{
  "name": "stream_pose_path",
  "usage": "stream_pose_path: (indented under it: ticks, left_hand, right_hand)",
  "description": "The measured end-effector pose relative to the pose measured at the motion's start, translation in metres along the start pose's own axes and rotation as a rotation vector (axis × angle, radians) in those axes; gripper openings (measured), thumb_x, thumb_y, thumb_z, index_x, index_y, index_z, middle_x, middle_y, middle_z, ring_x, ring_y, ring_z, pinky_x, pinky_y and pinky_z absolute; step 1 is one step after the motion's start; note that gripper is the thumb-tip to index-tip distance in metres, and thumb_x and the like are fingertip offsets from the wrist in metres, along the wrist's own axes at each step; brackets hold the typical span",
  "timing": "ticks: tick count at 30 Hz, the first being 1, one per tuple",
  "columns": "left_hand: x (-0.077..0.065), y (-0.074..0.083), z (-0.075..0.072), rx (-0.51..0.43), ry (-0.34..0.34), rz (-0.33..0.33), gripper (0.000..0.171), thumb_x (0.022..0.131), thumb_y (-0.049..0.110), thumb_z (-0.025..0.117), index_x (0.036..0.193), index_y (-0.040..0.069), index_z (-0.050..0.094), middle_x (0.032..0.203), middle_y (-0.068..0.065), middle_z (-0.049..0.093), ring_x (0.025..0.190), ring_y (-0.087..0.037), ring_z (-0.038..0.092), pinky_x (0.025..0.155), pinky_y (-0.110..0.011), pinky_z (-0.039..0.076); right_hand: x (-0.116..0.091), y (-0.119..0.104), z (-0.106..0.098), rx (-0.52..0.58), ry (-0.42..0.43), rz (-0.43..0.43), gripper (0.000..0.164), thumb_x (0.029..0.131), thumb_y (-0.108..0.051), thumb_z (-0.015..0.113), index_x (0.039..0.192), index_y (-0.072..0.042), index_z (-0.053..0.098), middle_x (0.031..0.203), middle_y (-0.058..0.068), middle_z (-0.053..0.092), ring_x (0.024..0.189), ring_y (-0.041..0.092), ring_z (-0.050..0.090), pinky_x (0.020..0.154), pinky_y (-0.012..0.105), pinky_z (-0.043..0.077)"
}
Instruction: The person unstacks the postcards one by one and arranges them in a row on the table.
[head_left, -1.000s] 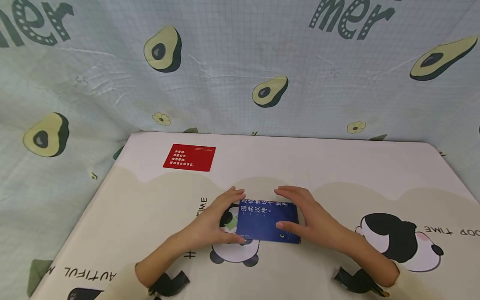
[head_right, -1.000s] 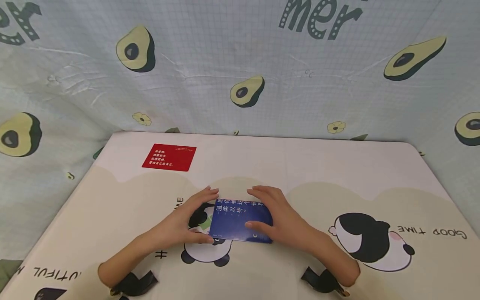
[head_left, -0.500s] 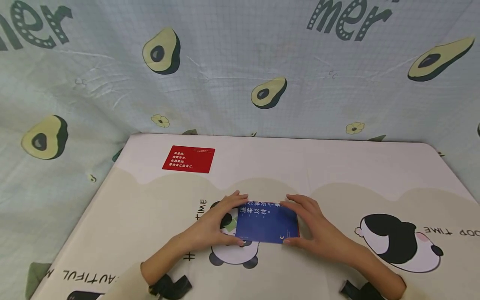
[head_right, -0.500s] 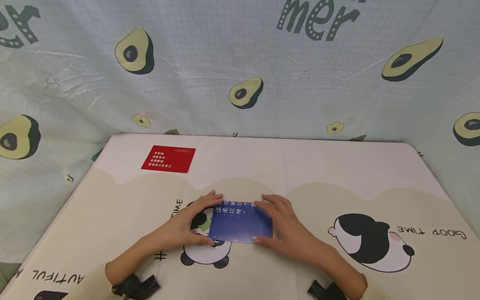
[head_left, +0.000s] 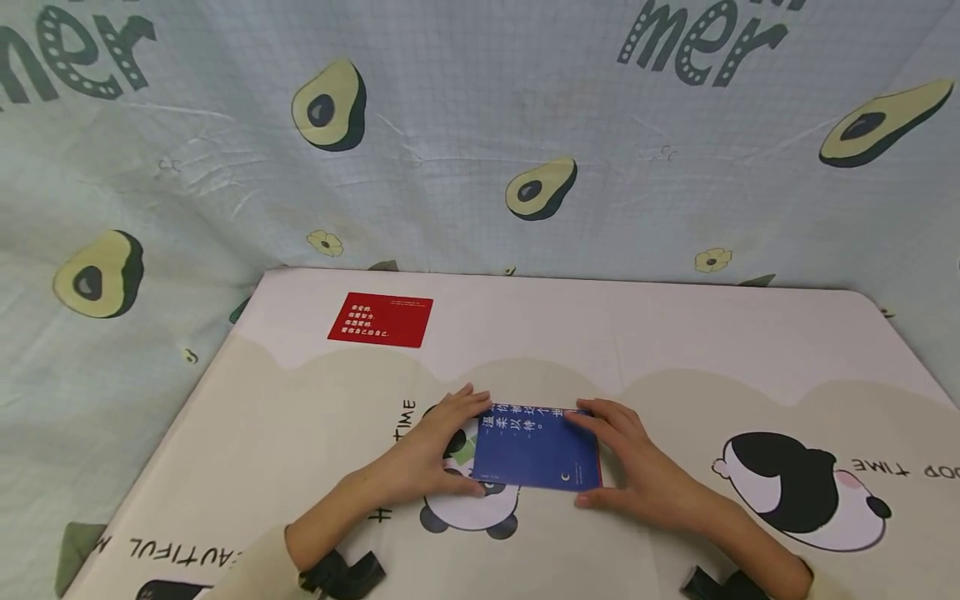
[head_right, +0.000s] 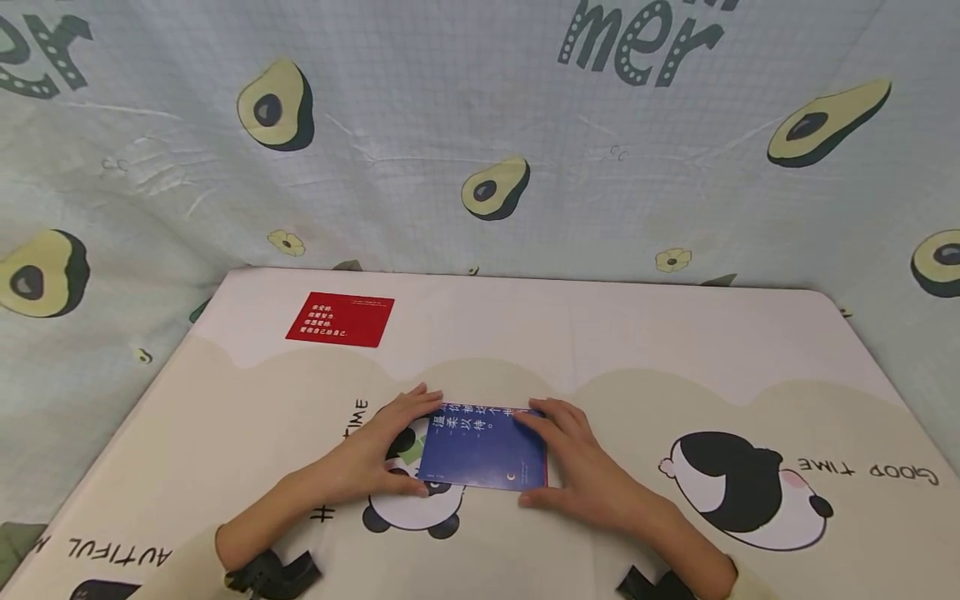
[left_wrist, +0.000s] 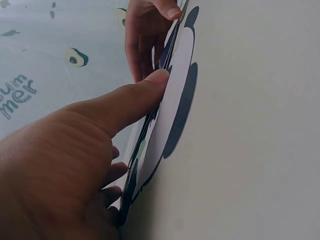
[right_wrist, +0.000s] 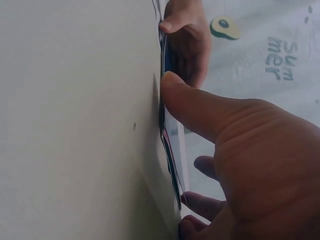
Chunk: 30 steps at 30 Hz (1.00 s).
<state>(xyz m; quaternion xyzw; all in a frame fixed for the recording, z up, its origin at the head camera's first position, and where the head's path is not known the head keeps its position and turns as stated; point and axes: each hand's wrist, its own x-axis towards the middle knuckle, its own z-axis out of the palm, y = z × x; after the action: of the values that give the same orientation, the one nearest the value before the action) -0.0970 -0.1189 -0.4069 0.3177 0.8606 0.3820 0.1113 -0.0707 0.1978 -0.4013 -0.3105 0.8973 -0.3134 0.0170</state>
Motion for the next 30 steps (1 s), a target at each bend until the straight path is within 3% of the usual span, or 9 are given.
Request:
stream_pose_path:
  ticks: [14,19,26,30]
  left_hand:
    - [0.0003,0.0031,0.0001,0.02,0.017,-0.008,0.096,0.07,0.029,0.086,0.148,0.013,0.033,0.153,0.0,0.03,0.145,-0.019,0.011,0.113,-0.049,0.018]
    - [0.0007,0.0028,0.0,0.034,0.016,0.002,0.095,0.071,0.03,0.085,0.148,0.012,0.033,0.153,-0.001,0.03,0.144,-0.019,0.012,0.114,-0.048,0.017]
    - [0.0002,0.0026,0.0,0.045,0.016,0.013,0.095,0.071,0.031,0.085,0.148,0.011,0.033,0.154,-0.001,0.028,0.145,-0.02,0.012,0.114,-0.047,0.016]
    - [0.0003,0.0021,0.0001,0.047,0.016,0.017,0.095,0.071,0.031,0.084,0.148,0.011,0.033,0.154,-0.001,0.028,0.145,-0.02,0.012,0.114,-0.047,0.016]
  right_hand:
    - [-0.0003,0.0034,0.0037,-0.056,0.02,-0.014,0.083,0.074,-0.039,0.082,0.144,-0.017,0.042,0.147,0.005,0.033,0.136,0.026,0.025,0.104,0.033,0.035]
    - [-0.0005,0.0024,0.004,-0.084,0.019,-0.013,0.082,0.075,-0.038,0.081,0.143,-0.017,0.043,0.148,0.005,0.033,0.136,0.025,0.025,0.105,0.034,0.036]
    - [-0.001,0.0012,0.0024,-0.104,0.016,-0.017,0.079,0.076,-0.038,0.08,0.143,-0.017,0.044,0.148,0.006,0.034,0.136,0.024,0.028,0.107,0.018,0.025]
    - [-0.0014,-0.0004,0.0014,-0.109,0.021,-0.026,0.078,0.077,-0.038,0.08,0.143,-0.017,0.044,0.148,0.006,0.034,0.135,0.024,0.03,0.107,0.019,0.027]
